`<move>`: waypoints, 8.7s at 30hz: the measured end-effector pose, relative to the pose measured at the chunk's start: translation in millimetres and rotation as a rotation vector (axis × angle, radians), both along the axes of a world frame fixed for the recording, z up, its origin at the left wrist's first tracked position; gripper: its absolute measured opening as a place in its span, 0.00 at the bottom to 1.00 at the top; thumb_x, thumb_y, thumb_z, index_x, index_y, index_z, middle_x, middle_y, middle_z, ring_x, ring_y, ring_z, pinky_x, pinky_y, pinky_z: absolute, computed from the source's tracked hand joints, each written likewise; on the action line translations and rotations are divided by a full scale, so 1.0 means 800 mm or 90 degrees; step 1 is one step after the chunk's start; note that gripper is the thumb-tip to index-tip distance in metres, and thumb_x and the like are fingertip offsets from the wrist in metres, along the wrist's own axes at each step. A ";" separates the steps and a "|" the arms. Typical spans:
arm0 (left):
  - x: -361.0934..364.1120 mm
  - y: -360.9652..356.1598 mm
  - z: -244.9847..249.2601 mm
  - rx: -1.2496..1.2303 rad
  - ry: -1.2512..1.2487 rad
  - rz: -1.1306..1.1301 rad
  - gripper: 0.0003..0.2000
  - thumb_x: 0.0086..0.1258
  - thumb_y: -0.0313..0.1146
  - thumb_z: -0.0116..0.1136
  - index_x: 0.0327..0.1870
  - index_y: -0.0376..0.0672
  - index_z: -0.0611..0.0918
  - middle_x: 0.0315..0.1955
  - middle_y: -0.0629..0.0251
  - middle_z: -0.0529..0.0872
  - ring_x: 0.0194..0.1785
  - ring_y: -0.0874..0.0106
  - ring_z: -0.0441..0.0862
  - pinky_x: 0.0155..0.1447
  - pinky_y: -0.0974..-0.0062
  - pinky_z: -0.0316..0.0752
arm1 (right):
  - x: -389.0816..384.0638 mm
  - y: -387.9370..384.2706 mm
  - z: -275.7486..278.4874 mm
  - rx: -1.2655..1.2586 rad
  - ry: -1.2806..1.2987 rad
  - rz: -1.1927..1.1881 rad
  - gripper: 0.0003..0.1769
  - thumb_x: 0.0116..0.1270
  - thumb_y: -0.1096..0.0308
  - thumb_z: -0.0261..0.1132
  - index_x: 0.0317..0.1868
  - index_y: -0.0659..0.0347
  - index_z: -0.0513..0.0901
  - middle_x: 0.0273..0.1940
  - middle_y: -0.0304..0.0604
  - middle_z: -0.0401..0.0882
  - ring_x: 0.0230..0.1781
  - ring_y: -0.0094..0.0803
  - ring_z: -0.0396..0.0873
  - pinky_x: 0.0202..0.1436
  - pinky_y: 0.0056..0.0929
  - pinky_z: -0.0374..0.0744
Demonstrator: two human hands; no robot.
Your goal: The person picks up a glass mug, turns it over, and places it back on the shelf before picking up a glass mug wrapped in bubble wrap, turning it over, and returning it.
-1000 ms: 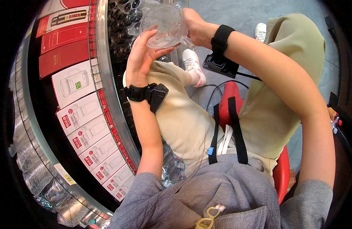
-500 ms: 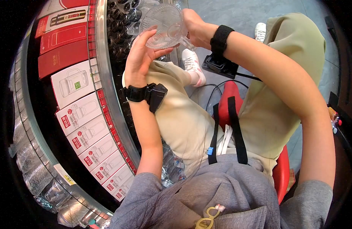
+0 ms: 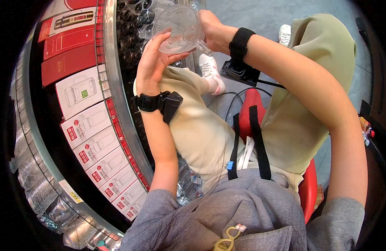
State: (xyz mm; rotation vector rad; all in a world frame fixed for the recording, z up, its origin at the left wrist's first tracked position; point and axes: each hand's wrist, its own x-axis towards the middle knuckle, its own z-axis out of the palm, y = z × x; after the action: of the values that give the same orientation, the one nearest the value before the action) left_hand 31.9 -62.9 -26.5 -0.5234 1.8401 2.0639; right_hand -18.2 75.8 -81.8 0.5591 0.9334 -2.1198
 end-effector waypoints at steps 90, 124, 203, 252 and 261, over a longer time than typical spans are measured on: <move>0.003 -0.028 0.007 0.300 -0.002 0.191 0.29 0.54 0.24 0.47 0.60 0.39 0.55 0.53 0.39 0.67 0.47 0.40 0.74 0.51 0.51 0.76 | -0.010 0.015 0.002 0.251 0.691 0.156 0.23 0.66 0.49 0.54 0.36 0.64 0.79 0.30 0.35 0.73 0.32 0.21 0.69 0.39 0.22 0.68; -0.007 -0.016 -0.009 0.133 0.037 0.050 0.29 0.64 0.54 0.50 0.58 0.39 0.68 0.51 0.54 0.76 0.54 0.61 0.75 0.53 0.57 0.74 | 0.006 0.032 0.004 -0.049 0.094 0.088 0.23 0.57 0.50 0.66 0.16 0.50 0.64 0.18 0.28 0.65 0.15 0.15 0.60 0.18 0.12 0.61; -0.017 0.010 -0.018 -0.007 -0.004 -0.109 0.36 0.62 0.59 0.45 0.60 0.39 0.53 0.53 0.47 0.66 0.41 0.54 0.81 0.39 0.63 0.81 | 0.008 0.054 -0.006 0.042 -0.183 -0.063 0.12 0.62 0.61 0.54 0.31 0.59 0.63 0.21 0.38 0.65 0.17 0.23 0.67 0.15 0.15 0.68; -0.011 0.009 -0.012 -0.110 -0.011 -0.091 0.33 0.66 0.59 0.34 0.58 0.37 0.66 0.45 0.54 0.80 0.40 0.61 0.83 0.42 0.67 0.81 | 0.016 0.041 0.000 0.086 -0.179 -0.072 0.12 0.64 0.60 0.52 0.28 0.60 0.65 0.21 0.36 0.64 0.18 0.24 0.67 0.18 0.16 0.69; -0.011 0.010 -0.010 -0.112 -0.019 -0.100 0.33 0.66 0.59 0.33 0.59 0.37 0.66 0.46 0.54 0.79 0.43 0.61 0.82 0.44 0.65 0.81 | 0.015 0.042 -0.002 0.072 -0.181 -0.066 0.13 0.64 0.60 0.52 0.27 0.59 0.66 0.21 0.36 0.64 0.18 0.24 0.68 0.17 0.16 0.69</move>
State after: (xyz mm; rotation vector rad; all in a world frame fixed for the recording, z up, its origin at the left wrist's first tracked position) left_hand 22.9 -55.3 -34.6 -0.4360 1.9888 1.7954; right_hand -6.3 109.7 -83.5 0.9569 0.8801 -2.0183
